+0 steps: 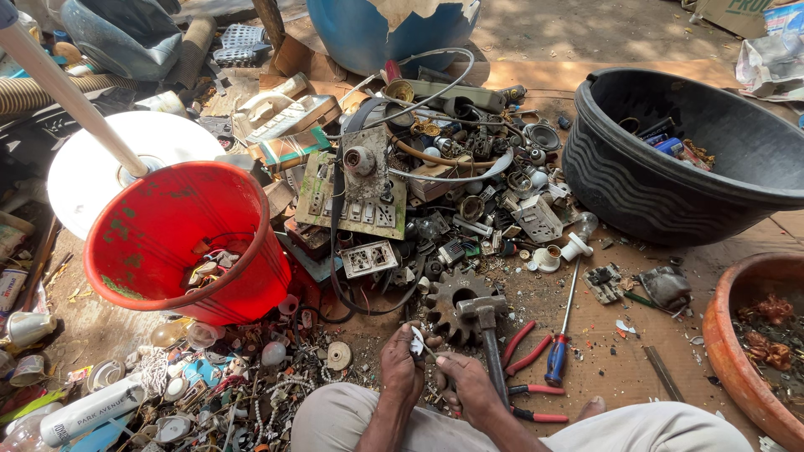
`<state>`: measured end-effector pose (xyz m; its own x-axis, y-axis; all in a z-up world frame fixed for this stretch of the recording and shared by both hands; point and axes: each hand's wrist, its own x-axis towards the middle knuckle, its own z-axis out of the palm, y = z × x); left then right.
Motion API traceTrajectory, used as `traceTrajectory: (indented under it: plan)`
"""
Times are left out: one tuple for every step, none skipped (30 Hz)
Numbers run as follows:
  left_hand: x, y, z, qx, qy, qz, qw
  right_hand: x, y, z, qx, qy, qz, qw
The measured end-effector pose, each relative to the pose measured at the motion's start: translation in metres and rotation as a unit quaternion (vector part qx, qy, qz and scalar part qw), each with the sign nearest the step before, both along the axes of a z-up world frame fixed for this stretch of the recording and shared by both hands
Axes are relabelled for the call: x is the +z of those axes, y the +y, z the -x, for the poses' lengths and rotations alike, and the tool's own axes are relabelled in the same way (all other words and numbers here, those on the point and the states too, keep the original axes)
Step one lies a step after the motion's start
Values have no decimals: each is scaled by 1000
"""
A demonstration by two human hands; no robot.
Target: The person sits on the ground and uses a hammer to break apart a white plastic electrical component. They then use a screwdriver to pry and separate parts of the component, extracting small metal pieces from the debris.
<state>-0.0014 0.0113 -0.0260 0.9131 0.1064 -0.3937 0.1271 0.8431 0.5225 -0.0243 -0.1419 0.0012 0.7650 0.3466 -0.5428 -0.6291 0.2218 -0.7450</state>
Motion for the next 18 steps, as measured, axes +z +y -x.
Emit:
traceTrajectory:
  plan:
    - [1,-1,-1,0,7,8,1000,-5,-7,-5,21,41,-54,998]
    - [1,-4,-2,1,14,16,1000,-11,-10,-7,19,27,-52,998]
    - [1,-4,0,1,24,22,999,-17,-9,-4,17,16,-51,998]
    - [1,-5,0,4,42,12,999,-22,-8,-1,14,4,-51,999]
    - [0,-6,-1,8,58,3,998,-25,-5,0,19,-109,83,990]
    - [-1,-7,-3,12,75,-6,997,-27,1,2,24,-220,213,952]
    - [-2,-8,-2,18,75,4,997,-27,6,8,28,-322,336,885]
    - [-4,-8,-1,24,75,13,997,-25,7,12,23,-395,382,835]
    - [-4,-8,-2,30,73,23,997,-20,9,14,17,-467,423,776]
    - [-5,-7,-2,30,76,22,996,-15,11,15,11,-534,460,709]
    - [-4,-8,-1,30,80,23,996,-9,12,17,7,-560,480,675]
    - [-4,-8,-1,31,83,24,996,-3,13,17,2,-585,499,639]
    - [-3,-8,-1,31,84,19,996,1,14,18,-2,-608,516,603]
    - [-2,-8,-1,31,85,14,996,2,16,17,6,-507,462,727]
    - [-1,-8,-1,30,86,9,996,2,17,15,12,-392,395,831]
    - [2,-8,-1,23,64,17,998,0,18,13,18,-265,317,911]
    - [4,-7,0,16,43,25,999,-3,15,9,19,-206,238,949]
    - [6,-6,2,8,21,33,999,-6,9,4,20,-145,156,977]
